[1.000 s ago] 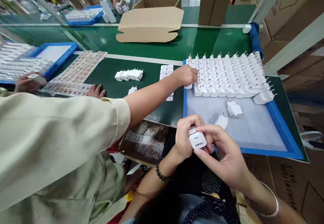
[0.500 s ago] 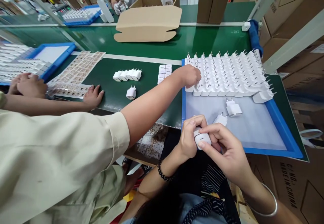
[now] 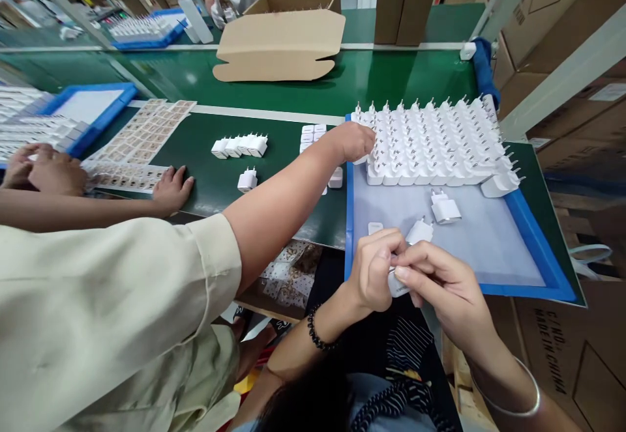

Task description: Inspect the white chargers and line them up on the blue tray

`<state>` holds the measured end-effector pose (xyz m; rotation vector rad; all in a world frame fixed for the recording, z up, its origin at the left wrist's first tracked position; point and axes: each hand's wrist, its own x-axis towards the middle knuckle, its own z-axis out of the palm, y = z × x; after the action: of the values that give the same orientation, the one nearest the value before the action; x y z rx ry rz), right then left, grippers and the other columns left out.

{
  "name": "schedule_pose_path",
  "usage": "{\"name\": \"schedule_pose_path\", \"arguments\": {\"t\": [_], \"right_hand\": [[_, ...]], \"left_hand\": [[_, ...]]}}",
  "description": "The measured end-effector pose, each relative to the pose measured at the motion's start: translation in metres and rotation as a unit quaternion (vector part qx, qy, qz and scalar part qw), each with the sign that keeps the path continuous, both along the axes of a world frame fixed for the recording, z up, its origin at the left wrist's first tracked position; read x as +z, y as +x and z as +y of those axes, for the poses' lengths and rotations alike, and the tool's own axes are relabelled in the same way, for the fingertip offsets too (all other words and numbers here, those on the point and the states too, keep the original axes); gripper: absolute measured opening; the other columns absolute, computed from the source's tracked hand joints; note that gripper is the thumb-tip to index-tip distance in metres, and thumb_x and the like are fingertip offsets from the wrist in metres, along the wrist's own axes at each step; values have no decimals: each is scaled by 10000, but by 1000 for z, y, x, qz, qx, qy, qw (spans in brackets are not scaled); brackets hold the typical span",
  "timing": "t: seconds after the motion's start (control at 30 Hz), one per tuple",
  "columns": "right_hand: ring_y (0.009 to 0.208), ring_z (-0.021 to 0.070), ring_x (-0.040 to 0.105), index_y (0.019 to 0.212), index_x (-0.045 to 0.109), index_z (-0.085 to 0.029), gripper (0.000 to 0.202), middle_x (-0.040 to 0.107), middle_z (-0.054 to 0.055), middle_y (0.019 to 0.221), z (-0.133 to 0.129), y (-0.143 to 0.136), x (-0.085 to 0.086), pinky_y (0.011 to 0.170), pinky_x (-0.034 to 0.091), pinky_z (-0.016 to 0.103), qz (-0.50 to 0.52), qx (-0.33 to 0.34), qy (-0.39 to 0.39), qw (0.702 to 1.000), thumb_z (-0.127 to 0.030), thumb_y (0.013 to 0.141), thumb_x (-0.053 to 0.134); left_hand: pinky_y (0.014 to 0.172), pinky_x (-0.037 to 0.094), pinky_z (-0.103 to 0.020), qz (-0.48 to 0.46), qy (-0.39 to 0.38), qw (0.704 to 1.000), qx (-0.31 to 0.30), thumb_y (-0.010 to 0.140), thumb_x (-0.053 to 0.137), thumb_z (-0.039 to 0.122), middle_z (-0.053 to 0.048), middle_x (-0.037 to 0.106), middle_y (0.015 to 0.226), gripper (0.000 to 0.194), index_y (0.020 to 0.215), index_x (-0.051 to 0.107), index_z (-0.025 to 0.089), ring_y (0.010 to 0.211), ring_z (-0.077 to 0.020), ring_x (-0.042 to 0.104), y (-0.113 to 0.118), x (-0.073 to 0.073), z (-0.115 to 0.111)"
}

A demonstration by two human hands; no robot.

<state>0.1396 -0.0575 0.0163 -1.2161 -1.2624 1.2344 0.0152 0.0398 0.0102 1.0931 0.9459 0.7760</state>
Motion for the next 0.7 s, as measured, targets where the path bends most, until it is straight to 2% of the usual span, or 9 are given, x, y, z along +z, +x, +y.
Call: {"name": "schedule_pose_path", "arguments": {"t": [0.03, 0.1, 0.13, 0.2, 0.33, 0.47, 0.6, 0.7], "right_hand": [[483, 99, 456, 838, 656, -215, 131, 472, -71, 553, 0, 2, 0, 506, 334, 236, 22, 9, -19, 1000, -277, 947, 619], [507, 104, 485, 894, 678, -224, 125, 519, -57, 584, 1, 5, -1, 527, 344, 241, 56, 28, -45, 997, -287, 967, 598], [527, 107, 499, 935, 689, -233, 121, 532, -52, 603, 1, 6, -2, 543, 352, 243, 69, 36, -51, 996, -286, 974, 587], [583, 117, 523, 1014, 700, -254, 148, 555, -39, 652, 0, 9, -5, 586, 374, 247, 85, 49, -55, 994, -278, 992, 556], [710, 138, 541, 1173, 678, -301, 224, 545, -23, 751, 0, 10, -13, 697, 413, 252, 79, 53, -40, 995, -258, 1002, 541], [736, 153, 550, 1240, 653, -303, 268, 525, -20, 763, -1, 12, -17, 734, 430, 267, 82, 57, -30, 995, -250, 1004, 537], [748, 173, 573, 1315, 622, -282, 322, 538, -11, 761, -1, 19, -14, 753, 460, 299, 83, 103, -26, 991, -266, 1029, 475], [752, 179, 575, 1326, 606, -285, 367, 618, 6, 869, 1, 20, -12, 753, 488, 318, -4, 99, -27, 995, -275, 959, 605]], "left_hand": [[645, 459, -331, 6, 64, 998, -25, 1009, 251, 327, -1, 492, 596, 593, 518, 544, 172, 660, -157, 608, -1, -5, -15], [668, 413, -350, 16, 173, 985, -13, 964, 148, 300, 8, 441, 599, 575, 503, 472, 188, 667, -144, 588, -1, -15, -37], [674, 399, -358, 18, 208, 978, -4, 943, 111, 293, 11, 427, 603, 557, 515, 453, 193, 670, -140, 582, -1, -19, -43], [674, 389, -367, 19, 231, 973, 12, 920, 62, 286, 15, 414, 602, 535, 540, 428, 200, 663, -137, 579, -1, -23, -45], [643, 397, -342, 17, 204, 979, 11, 929, 24, 256, 15, 408, 579, 521, 552, 381, 205, 620, -122, 568, 1, -24, -35], [614, 402, -308, 44, 134, 990, -9, 959, -32, 279, 19, 403, 565, 564, 568, 368, 198, 590, -114, 588, 0, -21, -30], [582, 401, -295, 27, 70, 997, -25, 978, -20, 449, 21, 422, 525, 640, 565, 395, 193, 535, -124, 596, 1, -19, -31], [542, 418, -300, -40, 34, 998, -40, 978, 114, 564, 18, 490, 494, 615, 591, 432, 206, 492, -142, 581, 4, -22, -31]]}}
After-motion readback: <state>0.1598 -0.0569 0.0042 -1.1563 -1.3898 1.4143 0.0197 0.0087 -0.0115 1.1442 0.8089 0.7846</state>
